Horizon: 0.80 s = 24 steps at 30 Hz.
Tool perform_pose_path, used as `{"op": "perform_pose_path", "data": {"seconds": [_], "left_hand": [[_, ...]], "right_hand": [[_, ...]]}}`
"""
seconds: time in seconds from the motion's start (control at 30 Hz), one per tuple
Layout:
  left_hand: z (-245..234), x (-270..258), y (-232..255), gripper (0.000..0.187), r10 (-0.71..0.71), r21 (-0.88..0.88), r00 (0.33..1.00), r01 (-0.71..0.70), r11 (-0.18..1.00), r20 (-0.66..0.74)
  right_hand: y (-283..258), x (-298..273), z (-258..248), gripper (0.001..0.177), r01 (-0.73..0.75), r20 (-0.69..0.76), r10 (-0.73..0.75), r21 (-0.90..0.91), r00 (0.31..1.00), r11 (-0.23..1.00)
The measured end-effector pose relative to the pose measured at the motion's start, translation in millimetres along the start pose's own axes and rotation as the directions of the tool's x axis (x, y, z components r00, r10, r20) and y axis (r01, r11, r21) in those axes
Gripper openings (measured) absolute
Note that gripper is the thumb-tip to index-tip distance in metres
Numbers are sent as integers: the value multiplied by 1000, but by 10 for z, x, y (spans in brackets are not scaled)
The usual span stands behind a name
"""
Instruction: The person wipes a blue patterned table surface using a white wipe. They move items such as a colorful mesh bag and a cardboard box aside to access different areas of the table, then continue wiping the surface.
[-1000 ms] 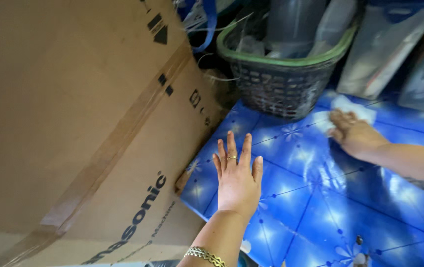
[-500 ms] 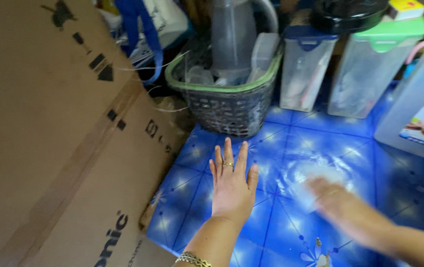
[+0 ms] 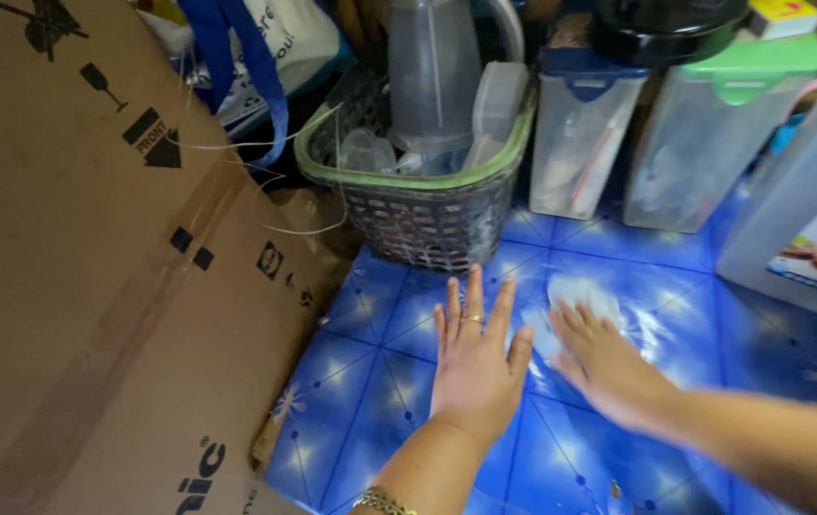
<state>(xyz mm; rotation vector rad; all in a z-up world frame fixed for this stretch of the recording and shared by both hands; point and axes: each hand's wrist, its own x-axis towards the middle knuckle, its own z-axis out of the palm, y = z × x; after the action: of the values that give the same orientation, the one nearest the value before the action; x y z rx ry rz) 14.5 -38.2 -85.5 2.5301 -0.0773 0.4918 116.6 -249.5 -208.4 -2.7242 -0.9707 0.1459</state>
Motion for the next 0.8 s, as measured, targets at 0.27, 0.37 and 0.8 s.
{"op": "perform_pose_path", "data": {"seconds": [0.27,0.37,0.8], "left_hand": [[-63,140,-37,62,13,-36,997,-10,999,75],[5,177,-55,58,27,-42,995,-23,999,94],[468,507,427,57,311,-210,940,-278,937,144]], "right_hand": [[323,1630,-140,67,56,17,-56,7,998,998],[590,1489,-110,61,-19,-22,21,77,1000,997],[376,-752,175,63,-91,-98,93,25,991,996]]}}
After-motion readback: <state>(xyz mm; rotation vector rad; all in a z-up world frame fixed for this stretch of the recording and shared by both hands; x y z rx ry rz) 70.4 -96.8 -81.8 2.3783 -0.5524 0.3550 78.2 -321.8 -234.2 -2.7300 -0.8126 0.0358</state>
